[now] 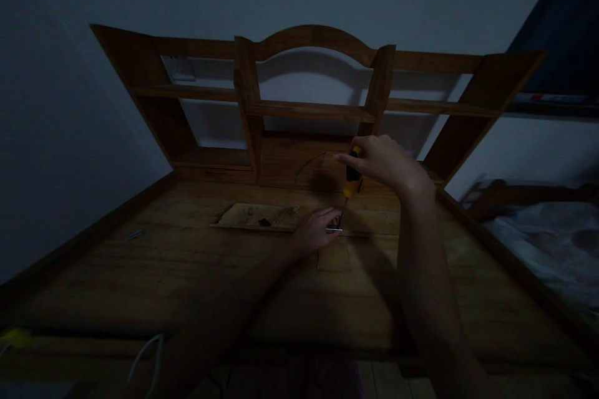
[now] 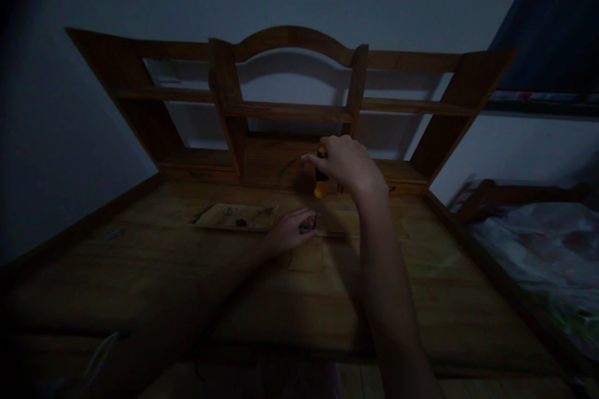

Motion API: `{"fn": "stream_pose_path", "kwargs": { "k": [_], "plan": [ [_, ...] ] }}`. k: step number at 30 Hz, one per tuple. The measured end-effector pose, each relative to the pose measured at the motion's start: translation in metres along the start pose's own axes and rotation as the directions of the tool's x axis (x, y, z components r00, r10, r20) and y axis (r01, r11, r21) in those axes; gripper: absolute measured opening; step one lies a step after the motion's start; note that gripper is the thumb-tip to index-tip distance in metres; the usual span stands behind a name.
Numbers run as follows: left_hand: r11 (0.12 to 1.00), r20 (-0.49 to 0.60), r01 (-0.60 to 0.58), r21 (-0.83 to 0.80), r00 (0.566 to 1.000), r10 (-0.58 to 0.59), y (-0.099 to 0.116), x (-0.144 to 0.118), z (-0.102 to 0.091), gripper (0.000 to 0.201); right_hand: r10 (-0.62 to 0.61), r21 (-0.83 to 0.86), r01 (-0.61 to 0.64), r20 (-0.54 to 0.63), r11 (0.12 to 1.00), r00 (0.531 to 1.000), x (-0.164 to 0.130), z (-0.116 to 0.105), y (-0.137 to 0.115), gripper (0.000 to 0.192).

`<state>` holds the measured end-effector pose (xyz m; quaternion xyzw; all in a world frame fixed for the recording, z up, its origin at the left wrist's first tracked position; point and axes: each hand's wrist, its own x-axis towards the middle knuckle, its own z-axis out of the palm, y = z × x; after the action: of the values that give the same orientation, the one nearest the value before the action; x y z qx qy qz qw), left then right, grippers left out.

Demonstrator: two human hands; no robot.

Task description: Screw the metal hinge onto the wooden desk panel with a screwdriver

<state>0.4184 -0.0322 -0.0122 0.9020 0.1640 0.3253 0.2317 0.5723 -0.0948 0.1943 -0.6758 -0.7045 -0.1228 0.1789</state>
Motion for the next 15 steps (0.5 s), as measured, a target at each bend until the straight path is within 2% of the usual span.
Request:
{"fn": "stream_pose_path", "kwargs": {
  "k": [2,5,8,10,13,15],
  "plan": [
    [1.0,0.0,-0.002,0.003,1.0,0.002,-0.001,0.0,0.0,0.027,-0.009,0.024,0.008,0.027,1.0,1.0,-0.001,-0.003,0.001,0.032],
    [1.0,-0.001,-0.012,0.005,1.0,0.012,-0.002,-0.001,0.001,0.027,-0.112,0.146,0.099,0.085,0.984,0.99,-0.002,-0.012,0.002,0.023],
    [1.0,-0.006,-0.013,-0.001,1.0,0.013,-0.003,0.0,0.001,0.027,-0.165,0.18,0.147,0.084,0.973,0.983,-0.004,-0.015,0.002,0.021],
    [1.0,-0.001,-0.009,-0.005,1.0,0.009,-0.003,0.0,0.001,0.026,-0.121,0.119,0.114,0.052,0.986,0.991,-0.004,-0.012,0.0,0.023],
    [1.0,0.009,-0.01,0.003,1.0,0.01,-0.002,0.0,0.001,0.022,0.012,-0.012,-0.012,-0.017,1.0,1.0,-0.002,-0.005,-0.001,0.034],
    [1.0,0.004,-0.012,0.01,1.0,0.012,-0.002,0.0,0.001,0.02,0.041,-0.024,-0.041,-0.001,0.999,0.999,-0.002,-0.005,-0.002,0.035]
  ]
}}
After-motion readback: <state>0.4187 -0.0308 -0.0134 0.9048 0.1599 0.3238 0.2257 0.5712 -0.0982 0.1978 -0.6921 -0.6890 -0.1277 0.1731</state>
